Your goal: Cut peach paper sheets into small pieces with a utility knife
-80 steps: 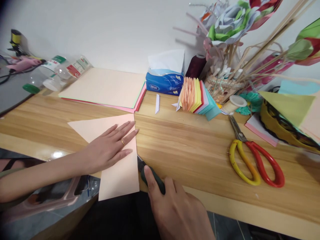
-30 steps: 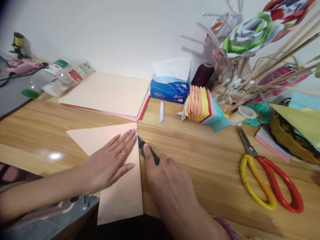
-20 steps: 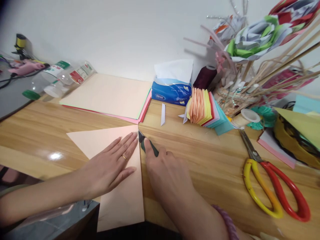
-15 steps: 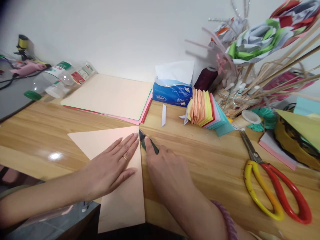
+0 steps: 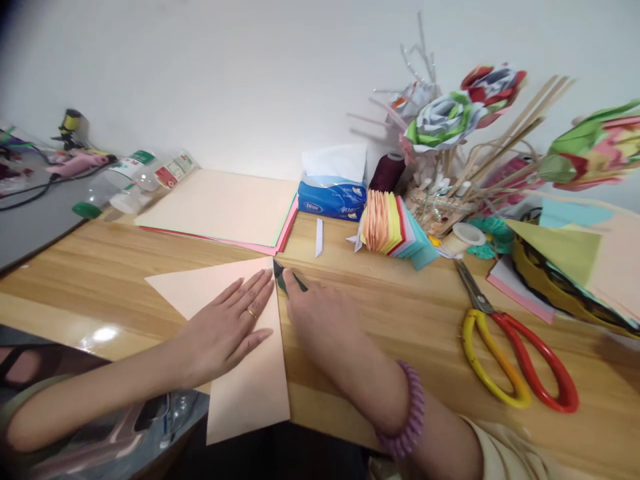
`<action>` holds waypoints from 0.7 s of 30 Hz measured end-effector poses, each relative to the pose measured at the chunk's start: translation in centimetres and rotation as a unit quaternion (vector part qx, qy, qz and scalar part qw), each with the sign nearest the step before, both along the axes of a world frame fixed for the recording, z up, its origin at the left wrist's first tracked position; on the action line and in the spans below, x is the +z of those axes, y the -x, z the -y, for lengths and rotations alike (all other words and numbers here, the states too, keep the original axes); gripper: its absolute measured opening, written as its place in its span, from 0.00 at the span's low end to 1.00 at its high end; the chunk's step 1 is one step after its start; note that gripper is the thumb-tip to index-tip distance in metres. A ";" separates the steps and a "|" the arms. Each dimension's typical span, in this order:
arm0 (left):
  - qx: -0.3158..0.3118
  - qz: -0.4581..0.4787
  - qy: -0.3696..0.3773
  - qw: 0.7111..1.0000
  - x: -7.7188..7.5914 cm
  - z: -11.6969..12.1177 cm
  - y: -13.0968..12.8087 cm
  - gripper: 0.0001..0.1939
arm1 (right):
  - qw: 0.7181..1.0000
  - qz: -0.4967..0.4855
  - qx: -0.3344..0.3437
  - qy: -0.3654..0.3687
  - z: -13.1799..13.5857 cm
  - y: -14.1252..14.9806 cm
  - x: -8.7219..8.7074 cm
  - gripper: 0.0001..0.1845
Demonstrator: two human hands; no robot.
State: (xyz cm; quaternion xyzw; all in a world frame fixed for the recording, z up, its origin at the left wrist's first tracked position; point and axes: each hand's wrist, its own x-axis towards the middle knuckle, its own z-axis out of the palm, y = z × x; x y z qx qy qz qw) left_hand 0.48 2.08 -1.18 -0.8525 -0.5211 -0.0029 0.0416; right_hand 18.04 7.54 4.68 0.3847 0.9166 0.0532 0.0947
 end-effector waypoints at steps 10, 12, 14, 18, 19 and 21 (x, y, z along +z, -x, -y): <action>-0.010 0.014 0.026 1.000 0.6 1.4 -0.1 0.33 | 0.998 -0.052 -0.029 -0.029 0.7 -0.5 -0.5 0.23; -0.009 0.055 0.053 0.997 1.0 1.5 -0.1 0.33 | 0.998 -0.045 -0.033 -0.037 1.2 -2.1 -0.7 0.23; -0.010 0.132 0.078 0.988 1.5 1.3 0.1 0.31 | 0.997 -0.031 -0.052 -0.057 1.3 -4.0 -0.9 0.24; 0.055 0.363 0.109 0.924 2.6 0.9 0.5 0.27 | 0.986 -0.035 -0.079 -0.140 0.4 -7.5 -1.5 0.24; 0.085 0.410 0.099 0.903 2.8 0.8 0.8 0.27 | 0.983 -0.046 -0.081 -0.158 0.4 -7.9 -1.8 0.24; 0.130 0.467 0.056 0.873 2.8 1.0 1.5 0.26 | 0.977 -0.099 -0.056 -0.181 1.6 -7.9 -2.5 0.23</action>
